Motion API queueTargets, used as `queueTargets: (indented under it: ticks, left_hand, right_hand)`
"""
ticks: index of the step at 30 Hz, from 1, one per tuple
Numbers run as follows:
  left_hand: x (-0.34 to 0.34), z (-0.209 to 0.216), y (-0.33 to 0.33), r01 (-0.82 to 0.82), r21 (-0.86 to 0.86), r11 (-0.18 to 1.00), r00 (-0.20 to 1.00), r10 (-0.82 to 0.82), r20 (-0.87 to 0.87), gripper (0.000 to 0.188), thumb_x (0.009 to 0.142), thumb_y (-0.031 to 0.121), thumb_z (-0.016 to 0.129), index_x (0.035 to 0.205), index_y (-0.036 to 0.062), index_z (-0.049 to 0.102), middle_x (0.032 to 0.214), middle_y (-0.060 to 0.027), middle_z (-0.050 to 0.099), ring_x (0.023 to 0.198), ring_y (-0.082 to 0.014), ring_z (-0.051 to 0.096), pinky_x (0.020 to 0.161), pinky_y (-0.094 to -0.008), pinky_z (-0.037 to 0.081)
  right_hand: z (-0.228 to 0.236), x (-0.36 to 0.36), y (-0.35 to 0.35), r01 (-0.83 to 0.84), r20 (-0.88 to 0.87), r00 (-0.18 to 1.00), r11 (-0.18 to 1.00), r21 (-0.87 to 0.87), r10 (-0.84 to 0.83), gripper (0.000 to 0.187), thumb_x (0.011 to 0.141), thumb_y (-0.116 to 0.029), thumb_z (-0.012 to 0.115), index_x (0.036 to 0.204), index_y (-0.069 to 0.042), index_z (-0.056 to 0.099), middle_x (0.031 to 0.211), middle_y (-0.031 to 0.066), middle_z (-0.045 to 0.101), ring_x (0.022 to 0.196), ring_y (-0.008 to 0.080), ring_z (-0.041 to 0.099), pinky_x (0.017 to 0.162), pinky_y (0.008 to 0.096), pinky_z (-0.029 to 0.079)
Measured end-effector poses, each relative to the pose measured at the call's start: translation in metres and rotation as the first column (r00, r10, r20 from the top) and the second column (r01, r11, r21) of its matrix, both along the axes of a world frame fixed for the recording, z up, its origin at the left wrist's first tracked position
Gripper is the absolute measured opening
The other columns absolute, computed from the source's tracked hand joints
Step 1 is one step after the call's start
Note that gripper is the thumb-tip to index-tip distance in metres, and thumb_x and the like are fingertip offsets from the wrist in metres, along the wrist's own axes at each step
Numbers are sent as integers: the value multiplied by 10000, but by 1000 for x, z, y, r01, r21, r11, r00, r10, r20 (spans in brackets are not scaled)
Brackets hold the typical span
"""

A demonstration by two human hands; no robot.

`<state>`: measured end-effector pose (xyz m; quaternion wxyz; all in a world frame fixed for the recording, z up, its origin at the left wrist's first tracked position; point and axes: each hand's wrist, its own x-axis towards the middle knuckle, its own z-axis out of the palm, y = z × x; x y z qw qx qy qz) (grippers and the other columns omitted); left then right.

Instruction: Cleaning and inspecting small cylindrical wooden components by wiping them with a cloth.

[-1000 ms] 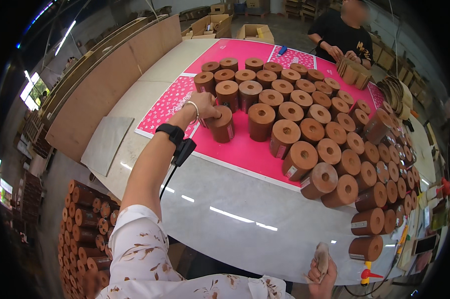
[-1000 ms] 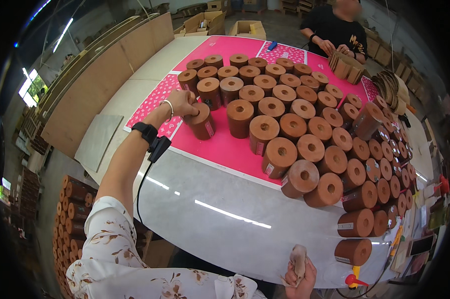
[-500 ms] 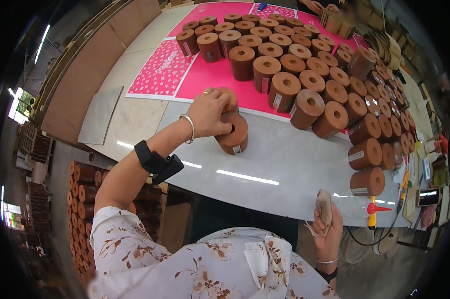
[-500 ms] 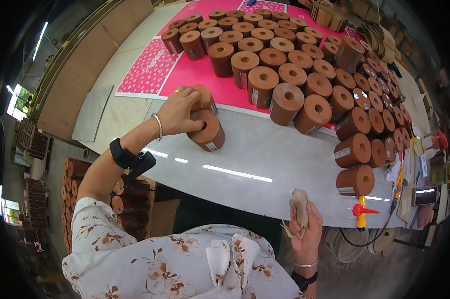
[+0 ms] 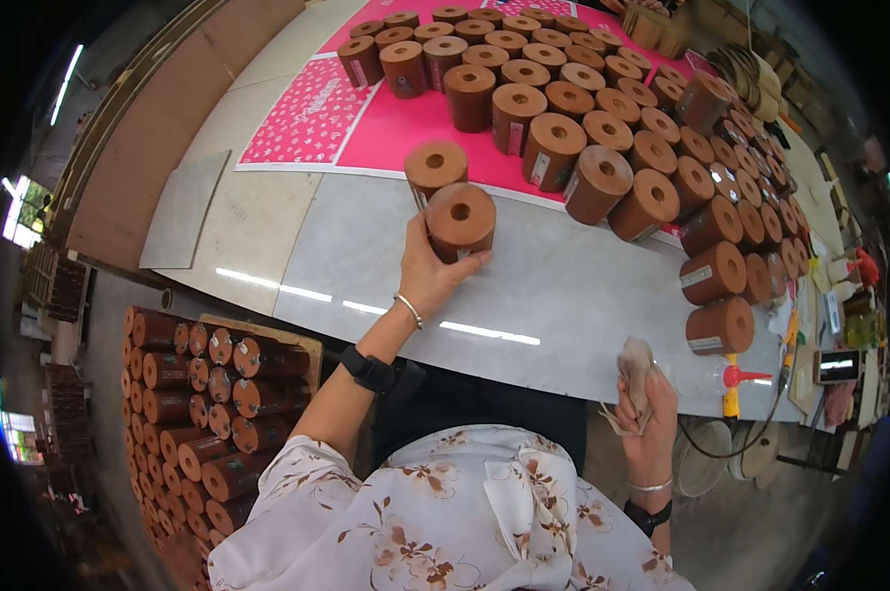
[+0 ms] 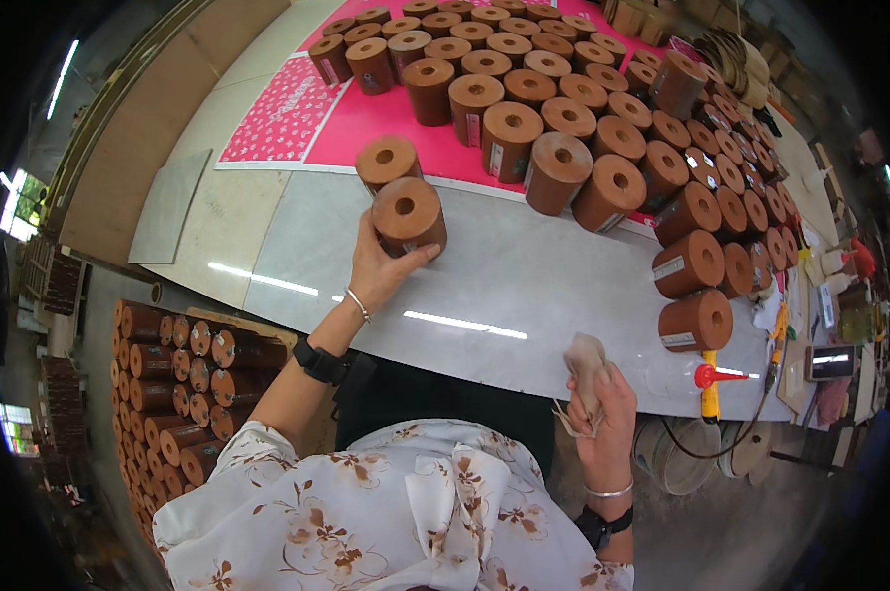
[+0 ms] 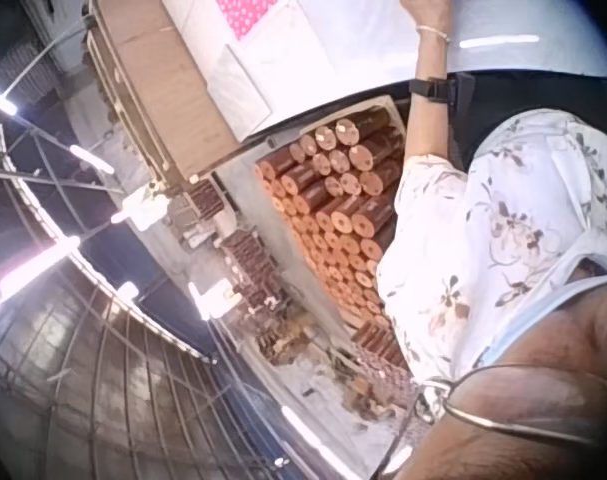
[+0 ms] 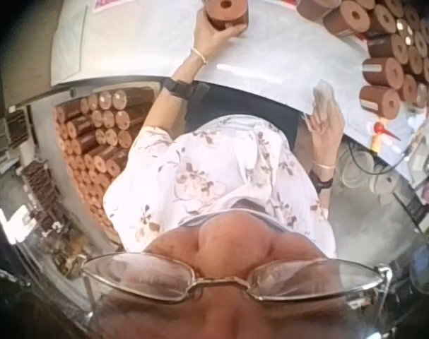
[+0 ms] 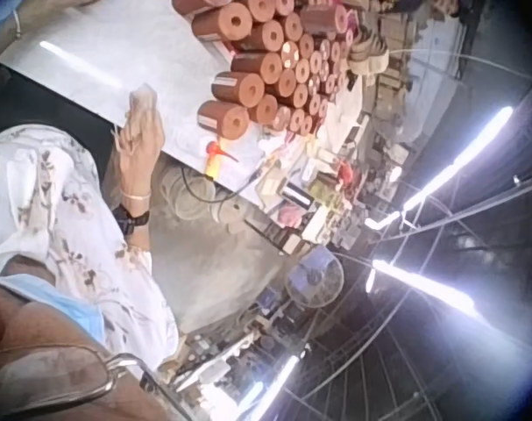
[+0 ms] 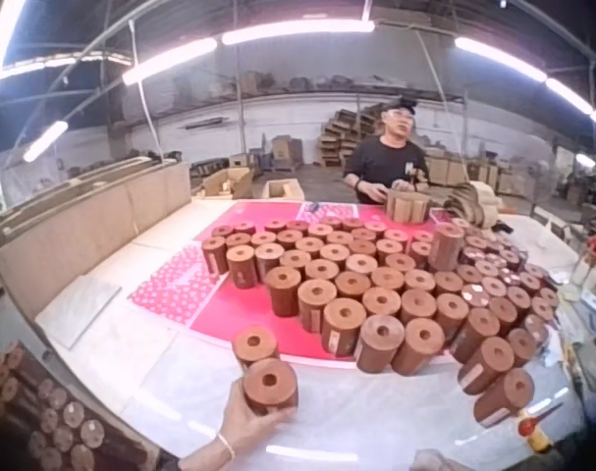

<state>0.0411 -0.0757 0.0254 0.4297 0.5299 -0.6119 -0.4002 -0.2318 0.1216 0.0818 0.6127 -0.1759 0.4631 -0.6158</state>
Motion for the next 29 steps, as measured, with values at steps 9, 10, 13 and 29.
queueTargets:
  ticks: [9,10,13,29]
  left_hand:
    - [-46,-2,49,320,-149,936,923,-273,272,918,546,358,899,1227,-19,412,1131,-166,456,1066,-330,501,920,-409,431]
    - [-51,-6,53,307,-206,929,942,-266,205,915,535,366,903,1219,-18,432,1145,-174,465,1078,-340,496,926,-411,427]
    - [-55,-9,55,312,-189,931,950,-303,73,902,521,379,907,1203,-16,469,1163,-193,493,1091,-360,493,935,-411,420]
    - [-60,-18,50,341,-208,917,940,-339,45,728,538,404,886,1059,4,573,986,-171,648,952,-331,614,914,-426,437]
  right_hand:
    - [23,28,-49,-138,-734,680,980,-140,-9,253,867,-66,622,1104,19,601,942,66,611,767,126,584,690,244,484]
    - [21,33,-55,-248,-843,530,932,-263,-97,252,841,-30,629,1089,13,608,940,78,602,780,166,607,730,272,499]
    - [23,47,-69,-445,-961,102,852,-276,-258,322,776,26,636,1095,-3,606,931,121,566,750,251,620,694,312,516]
    - [8,52,-83,-569,-978,-104,818,-89,-179,234,730,3,654,958,-18,602,906,170,585,891,332,615,809,353,508]
